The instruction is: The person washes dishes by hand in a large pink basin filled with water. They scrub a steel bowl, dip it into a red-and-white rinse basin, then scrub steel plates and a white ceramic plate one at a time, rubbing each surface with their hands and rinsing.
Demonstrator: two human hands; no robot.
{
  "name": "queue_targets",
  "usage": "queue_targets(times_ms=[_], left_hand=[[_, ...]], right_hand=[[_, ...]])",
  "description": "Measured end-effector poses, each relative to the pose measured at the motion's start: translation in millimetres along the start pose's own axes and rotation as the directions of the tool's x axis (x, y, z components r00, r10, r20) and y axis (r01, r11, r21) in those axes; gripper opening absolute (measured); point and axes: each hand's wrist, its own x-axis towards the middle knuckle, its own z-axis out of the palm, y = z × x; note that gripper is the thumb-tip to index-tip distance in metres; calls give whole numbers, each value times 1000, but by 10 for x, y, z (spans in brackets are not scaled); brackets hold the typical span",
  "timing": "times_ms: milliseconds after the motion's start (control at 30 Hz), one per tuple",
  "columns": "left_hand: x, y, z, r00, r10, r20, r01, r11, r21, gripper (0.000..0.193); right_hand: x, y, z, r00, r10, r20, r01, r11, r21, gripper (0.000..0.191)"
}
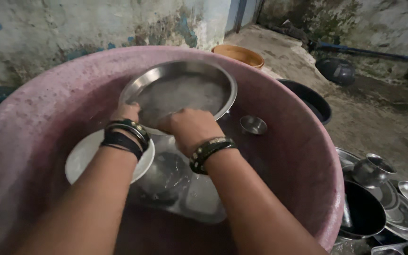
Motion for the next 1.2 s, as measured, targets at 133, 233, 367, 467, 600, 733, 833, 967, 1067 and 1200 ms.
queue_targets(times_ms=[133, 233, 367, 467, 600, 733, 833, 967, 1067, 1200], left_hand=[[-303, -123, 185, 992, -63, -107, 11, 902, -432, 46], [-383, -159, 321, 996, 38, -81, -69, 902, -426, 45], [-330, -173, 369, 996, -24, 86, 75, 751, -656, 42], [-213, -29, 241, 993, 18, 117, 47, 847, -529, 45], [-211, 123, -23, 964, -95, 248, 239, 720, -651, 48], [-293, 178, -178, 964, 11, 265, 196, 641, -742, 50], [-300, 157, -170, 952, -220, 211, 304, 747, -592, 55], [-337, 74, -2, 995, -84, 52, 99, 840, -533, 55], [-449, 53, 105, 998, -59, -1, 54, 912, -407, 56], [-708, -1, 319, 985, -157, 73, 166, 734, -658, 49]], right_hand=[[65, -16, 139, 998, 22, -64, -27, 996, -85, 27], [67, -32, 163, 998, 32, -58, -38, 994, -107, 31], [37, -53, 92, 999, 45, 24, -42, 991, -128, 39], [35, -54, 16, 1000, 14, -21, -17, 990, -140, 44], [32, -40, -52, 999, 2, -42, -9, 986, -169, 49], [1, -24, -80, 999, 5, 53, -1, 997, -77, 53], [-11, -20, -66, 997, 16, 80, -16, 1000, -4, 53], [-2, -6, 11, 997, 16, 70, -15, 1000, -13, 42], [21, -2, 95, 999, -26, 18, 26, 1000, -9, 46], [25, -7, 142, 999, -32, -26, 30, 998, -61, 34]])
